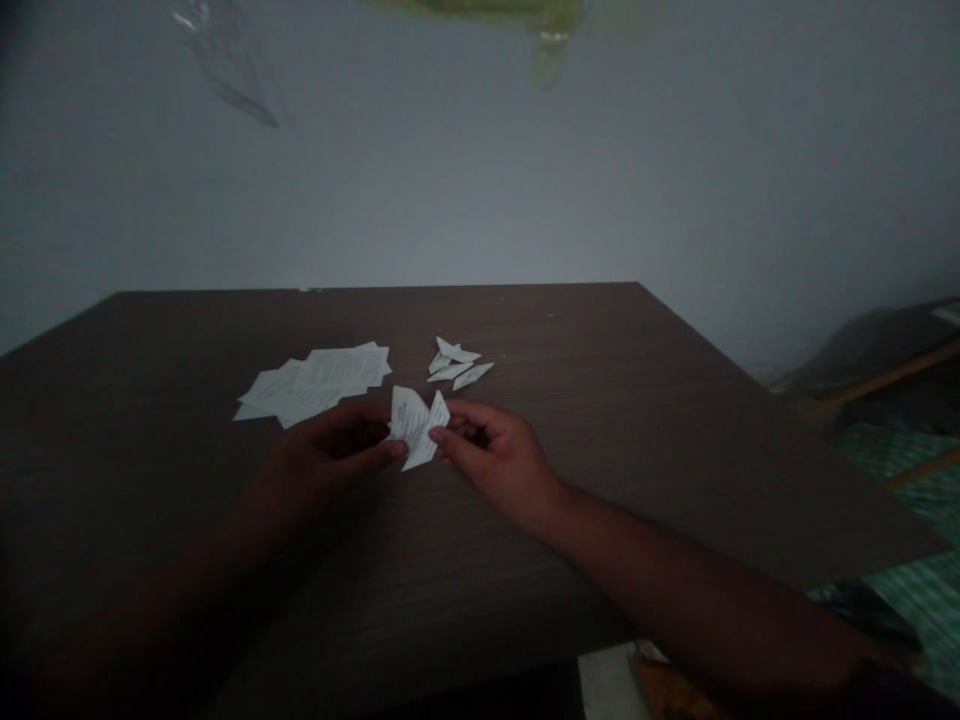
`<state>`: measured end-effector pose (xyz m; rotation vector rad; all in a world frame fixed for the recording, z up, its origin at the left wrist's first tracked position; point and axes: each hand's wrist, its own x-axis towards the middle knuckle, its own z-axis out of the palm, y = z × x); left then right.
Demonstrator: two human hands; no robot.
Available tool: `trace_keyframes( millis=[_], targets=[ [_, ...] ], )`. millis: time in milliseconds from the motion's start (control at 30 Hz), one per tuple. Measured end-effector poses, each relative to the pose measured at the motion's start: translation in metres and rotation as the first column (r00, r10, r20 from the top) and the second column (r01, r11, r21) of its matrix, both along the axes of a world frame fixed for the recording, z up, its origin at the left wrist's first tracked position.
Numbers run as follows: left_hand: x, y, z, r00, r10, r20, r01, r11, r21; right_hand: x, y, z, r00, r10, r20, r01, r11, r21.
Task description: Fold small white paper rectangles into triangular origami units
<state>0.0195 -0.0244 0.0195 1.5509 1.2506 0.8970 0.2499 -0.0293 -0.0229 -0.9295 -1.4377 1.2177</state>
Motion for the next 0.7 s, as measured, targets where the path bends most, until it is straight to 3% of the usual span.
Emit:
trace_keyframes(
  millis=[433, 700],
  targets=[
    [0.0034, 0.0005, 0.0001, 1.0, -0.008, -0.022, 0.007, 1.0, -0.027, 0.0014, -0.0065, 0.0045, 0.993, -0.006, 0.114, -0.008, 0.992, 0.126],
    [0.0055, -0.0033, 0.0015, 0.994, -0.003, -0.105, 0.01, 0.997, 0.071, -0.0003, -0.0051, -0.0005, 0.994, 0.049, 0.094, -0.054, 0.997, 0.059]
  ],
)
